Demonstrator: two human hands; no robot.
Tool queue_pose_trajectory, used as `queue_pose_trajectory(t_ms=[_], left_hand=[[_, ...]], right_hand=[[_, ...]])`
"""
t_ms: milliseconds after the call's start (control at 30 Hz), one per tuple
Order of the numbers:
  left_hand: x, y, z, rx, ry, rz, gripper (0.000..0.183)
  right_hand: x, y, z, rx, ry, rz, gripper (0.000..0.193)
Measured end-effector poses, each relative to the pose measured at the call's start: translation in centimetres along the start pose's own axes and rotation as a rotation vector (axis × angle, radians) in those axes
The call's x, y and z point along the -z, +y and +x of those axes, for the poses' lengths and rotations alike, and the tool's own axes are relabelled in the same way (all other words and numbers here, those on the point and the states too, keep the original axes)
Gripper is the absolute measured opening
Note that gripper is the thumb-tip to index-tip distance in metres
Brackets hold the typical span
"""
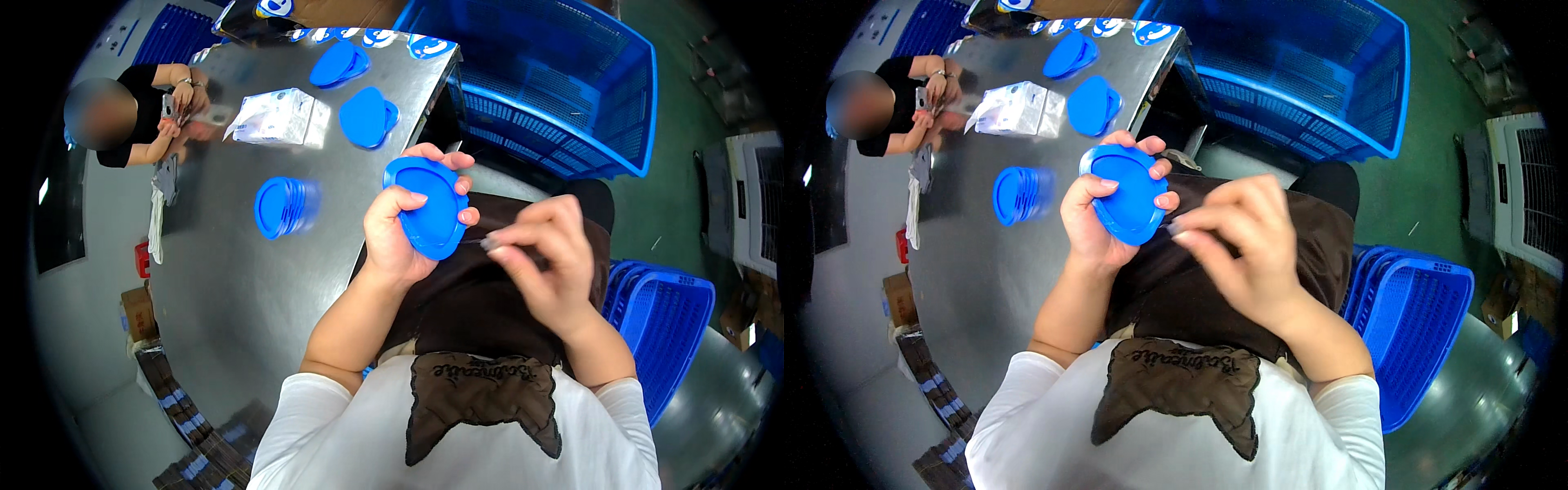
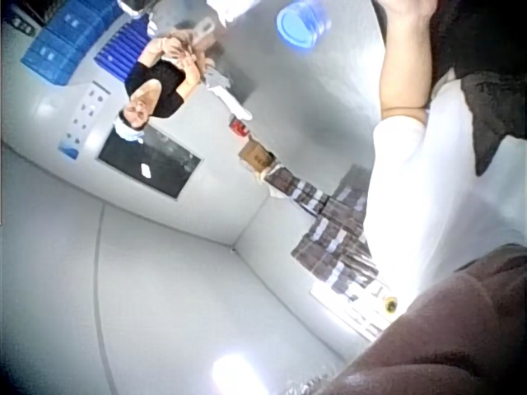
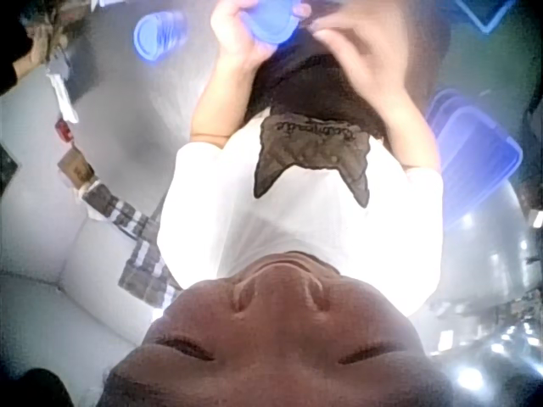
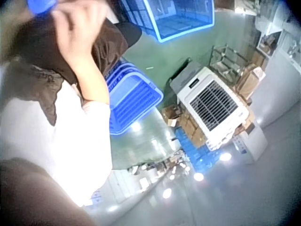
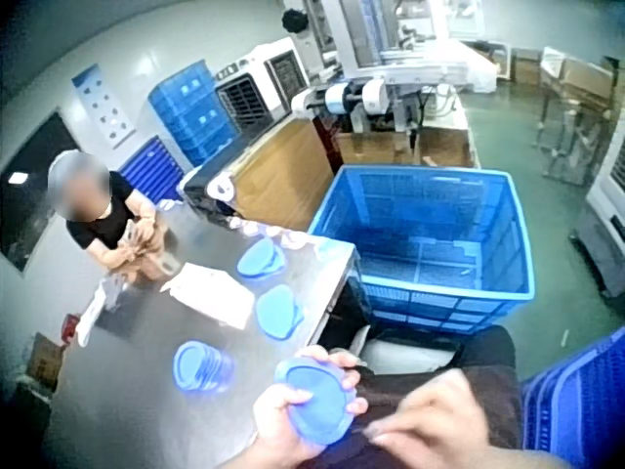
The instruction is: The person handles blue plastic lids at a metal workstation, picking them up individually to check their edges and surfaces by hand before placing them into a blue crate.
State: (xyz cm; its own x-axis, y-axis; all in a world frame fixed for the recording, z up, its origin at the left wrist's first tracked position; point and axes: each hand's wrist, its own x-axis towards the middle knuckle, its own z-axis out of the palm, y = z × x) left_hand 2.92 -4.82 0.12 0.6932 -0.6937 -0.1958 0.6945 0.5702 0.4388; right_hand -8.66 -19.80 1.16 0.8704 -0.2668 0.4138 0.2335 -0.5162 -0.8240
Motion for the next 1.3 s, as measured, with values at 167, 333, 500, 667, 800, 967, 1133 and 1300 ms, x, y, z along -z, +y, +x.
queue_pose_trajectory(t_ms=[167,333,500,667,800,967,1133,1300], left_hand=[[-0.5,-0.3,0.3,0.007,-0.004,0.047,0.044],[-0.4,-0.1,0.0,0.015,0.002,0.005,0.044],[-0.1,-0.4,0.3,0.010,-0.016,0.032,0.042],[0.3,-0.2,0.1,0.042,-0.056,0.053,0.038],[-0.5,-1.3,-0.1,0.024,0.011,0.176,0.031],[0.6,-1.5,-0.8,0.087,-0.013,0.329,0.092],[0.7,-1.0,-1.4,-0.004,-0.303,0.616,0.138],[1.3,-0.2,-1.6,0.064,-0.403,1.025,0.122]], right_hand=[[-2.4,0.1,0.1,0.112,-0.069,0.012,0.020],[-1.1,-0.2,0.0,0.033,-0.024,0.032,0.021],[-2.8,-0.3,0.2,0.102,-0.074,0.019,0.021],[-0.9,-0.6,0.8,0.002,0.024,0.062,0.020],[-3.6,-0.5,0.6,0.085,-0.036,0.014,0.020],[-2.5,-0.5,0.7,0.011,-0.061,-0.010,0.018],[-1.2,-0.7,0.7,-0.165,-0.139,0.186,0.012],[-0.8,-0.9,0.9,-0.097,-0.171,0.138,0.011]])
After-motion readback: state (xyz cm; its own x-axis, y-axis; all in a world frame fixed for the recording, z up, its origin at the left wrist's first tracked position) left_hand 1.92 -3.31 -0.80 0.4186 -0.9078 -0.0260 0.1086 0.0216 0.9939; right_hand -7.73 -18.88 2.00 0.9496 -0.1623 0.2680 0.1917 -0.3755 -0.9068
